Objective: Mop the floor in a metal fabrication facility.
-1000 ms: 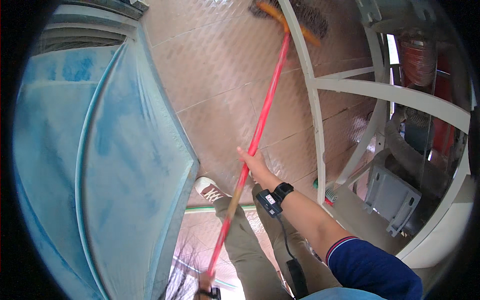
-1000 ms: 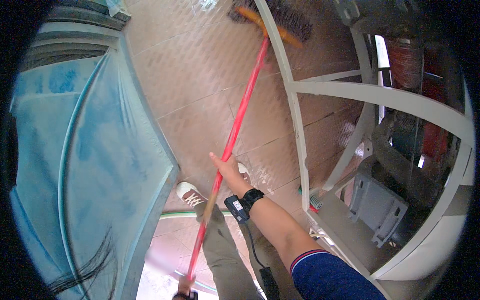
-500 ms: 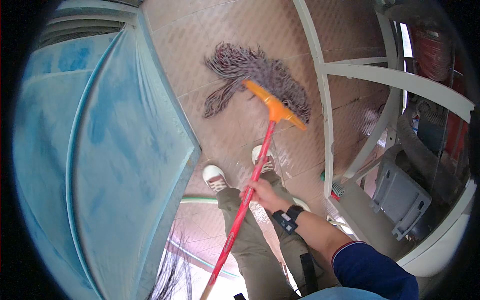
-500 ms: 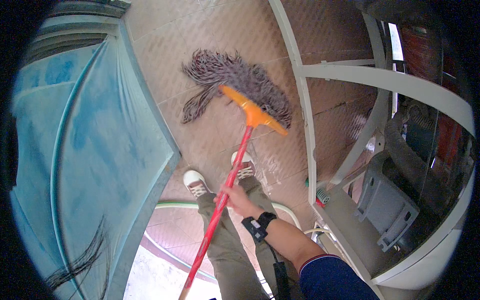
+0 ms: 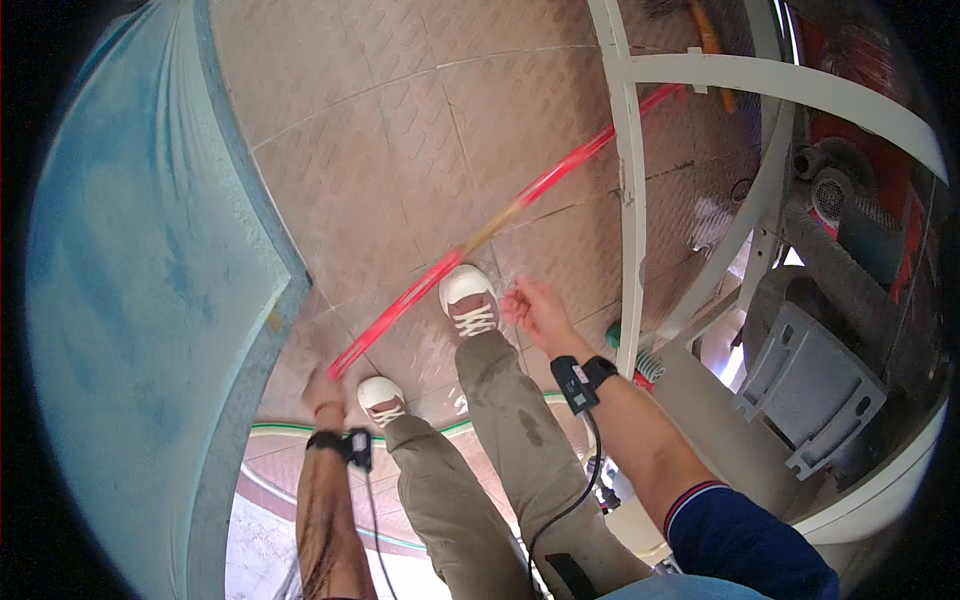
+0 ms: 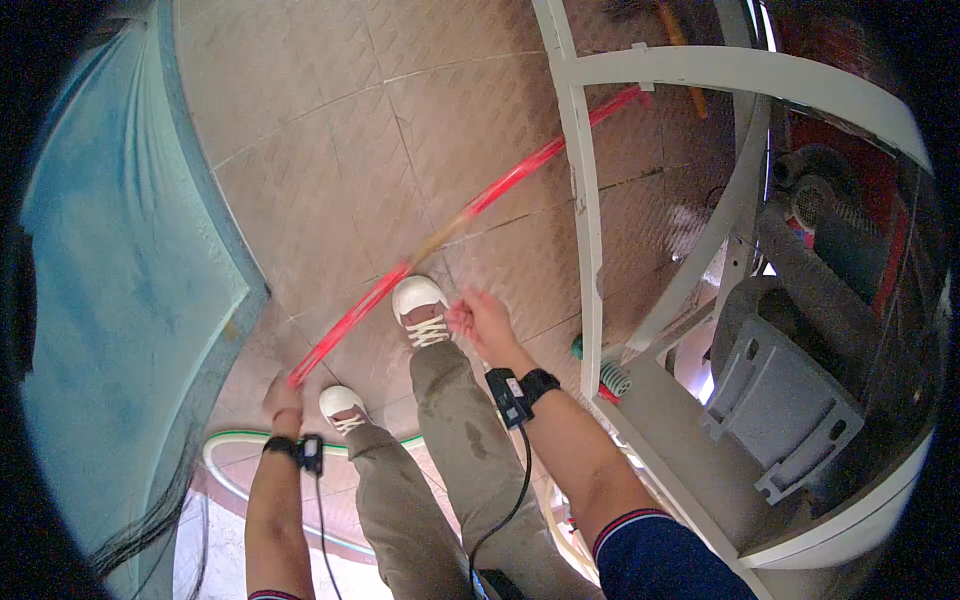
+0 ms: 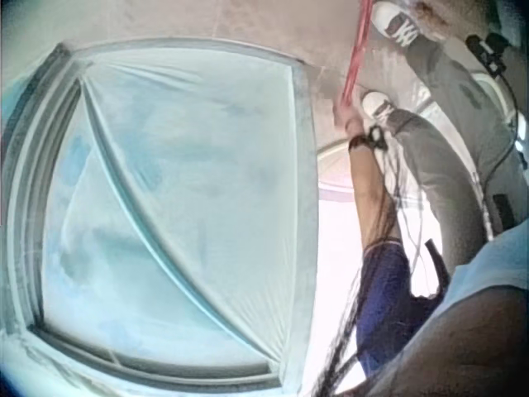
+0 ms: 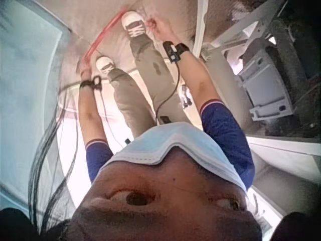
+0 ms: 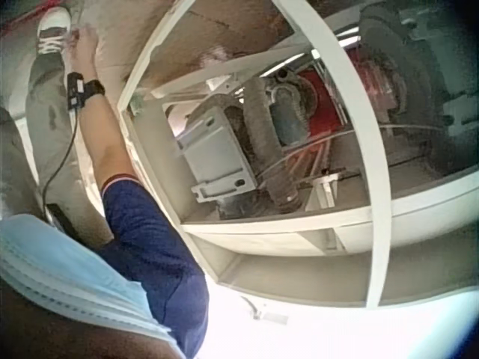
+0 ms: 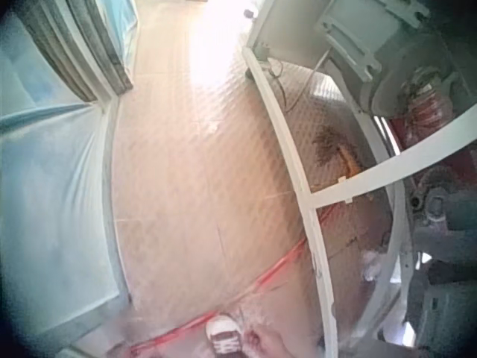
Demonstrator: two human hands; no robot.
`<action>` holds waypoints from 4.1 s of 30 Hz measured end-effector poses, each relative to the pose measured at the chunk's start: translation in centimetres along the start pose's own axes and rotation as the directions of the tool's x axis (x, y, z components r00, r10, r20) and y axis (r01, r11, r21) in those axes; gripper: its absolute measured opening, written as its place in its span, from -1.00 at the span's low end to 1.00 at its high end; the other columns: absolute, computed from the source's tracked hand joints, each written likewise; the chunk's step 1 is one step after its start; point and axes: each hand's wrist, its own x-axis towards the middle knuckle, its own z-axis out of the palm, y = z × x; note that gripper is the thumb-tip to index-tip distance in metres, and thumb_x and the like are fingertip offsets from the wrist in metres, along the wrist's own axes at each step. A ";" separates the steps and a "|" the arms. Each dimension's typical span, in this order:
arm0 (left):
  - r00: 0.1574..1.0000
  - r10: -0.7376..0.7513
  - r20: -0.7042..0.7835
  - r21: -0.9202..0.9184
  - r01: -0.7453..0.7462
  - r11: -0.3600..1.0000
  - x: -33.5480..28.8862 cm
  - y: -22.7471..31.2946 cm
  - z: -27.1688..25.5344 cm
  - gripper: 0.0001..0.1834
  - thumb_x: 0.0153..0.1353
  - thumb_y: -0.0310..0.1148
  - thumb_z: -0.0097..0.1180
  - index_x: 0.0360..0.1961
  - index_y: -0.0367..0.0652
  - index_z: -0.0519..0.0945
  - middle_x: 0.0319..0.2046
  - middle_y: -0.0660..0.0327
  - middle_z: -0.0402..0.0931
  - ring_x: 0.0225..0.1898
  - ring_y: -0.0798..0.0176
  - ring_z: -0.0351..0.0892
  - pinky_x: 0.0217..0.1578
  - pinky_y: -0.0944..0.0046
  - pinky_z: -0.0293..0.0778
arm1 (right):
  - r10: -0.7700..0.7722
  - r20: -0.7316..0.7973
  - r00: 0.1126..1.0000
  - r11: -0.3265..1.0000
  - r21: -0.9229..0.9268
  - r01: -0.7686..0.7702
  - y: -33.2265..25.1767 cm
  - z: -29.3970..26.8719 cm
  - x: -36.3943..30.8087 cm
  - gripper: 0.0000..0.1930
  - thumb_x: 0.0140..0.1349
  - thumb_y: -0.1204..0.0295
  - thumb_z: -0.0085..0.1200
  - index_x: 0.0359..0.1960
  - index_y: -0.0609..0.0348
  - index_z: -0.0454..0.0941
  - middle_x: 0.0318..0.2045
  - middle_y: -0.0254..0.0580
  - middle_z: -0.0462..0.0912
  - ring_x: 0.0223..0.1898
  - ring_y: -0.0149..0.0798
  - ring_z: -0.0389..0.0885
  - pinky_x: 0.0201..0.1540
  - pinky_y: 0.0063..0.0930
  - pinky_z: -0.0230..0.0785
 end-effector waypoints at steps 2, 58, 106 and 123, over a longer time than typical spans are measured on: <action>0.982 0.188 0.018 -0.004 -0.188 0.982 0.7 5.7 1.9 -0.73 -0.06 -0.15 -0.01 -0.37 -0.05 0.51 -0.44 0.00 0.47 -0.35 -0.02 0.46 -0.38 0.07 0.37 | 0.060 -0.013 0.998 0.998 0.038 -0.059 2.0 0.1 -1.3 -0.82 0.11 0.26 -0.12 -0.45 0.11 0.34 -0.56 -0.34 0.45 -0.53 -0.44 0.45 -0.46 -0.56 0.36; 0.786 0.593 0.174 0.287 -0.616 0.733 -9.8 13.5 8.5 -0.84 0.06 -0.34 -0.27 -0.40 -0.12 0.36 -0.52 0.06 0.48 -0.46 0.00 0.50 -0.48 0.07 0.40 | 0.243 -0.168 0.955 0.952 0.230 -0.202 17.5 -12.4 -9.0 -0.74 0.04 0.18 -0.01 -0.44 0.07 0.30 -0.59 -0.36 0.40 -0.58 -0.44 0.43 -0.52 -0.57 0.35; 0.744 0.155 -0.650 0.548 0.317 0.774 -62.4 -38.0 -35.6 -0.69 -0.17 -0.12 -0.04 -0.73 -0.15 0.34 -0.72 0.05 0.36 -0.69 -0.02 0.33 -0.66 0.07 0.26 | 0.174 0.227 0.958 0.857 0.444 -0.261 24.6 4.6 -30.9 -0.77 0.14 0.24 -0.18 -0.46 0.16 0.30 -0.58 -0.16 0.45 -0.53 -0.19 0.48 -0.49 -0.25 0.37; 0.747 0.553 -0.369 0.881 0.091 0.464 -78.5 -23.5 -32.2 -0.77 -0.18 -0.20 -0.02 -0.76 -0.13 0.42 -0.78 0.03 0.39 -0.68 -0.02 0.42 -0.69 0.10 0.31 | 0.056 -0.102 0.993 0.910 0.414 -0.009 27.4 -13.4 -36.4 -0.78 0.07 0.27 -0.10 -0.49 0.20 0.36 -0.65 -0.17 0.45 -0.66 -0.20 0.45 -0.64 -0.30 0.34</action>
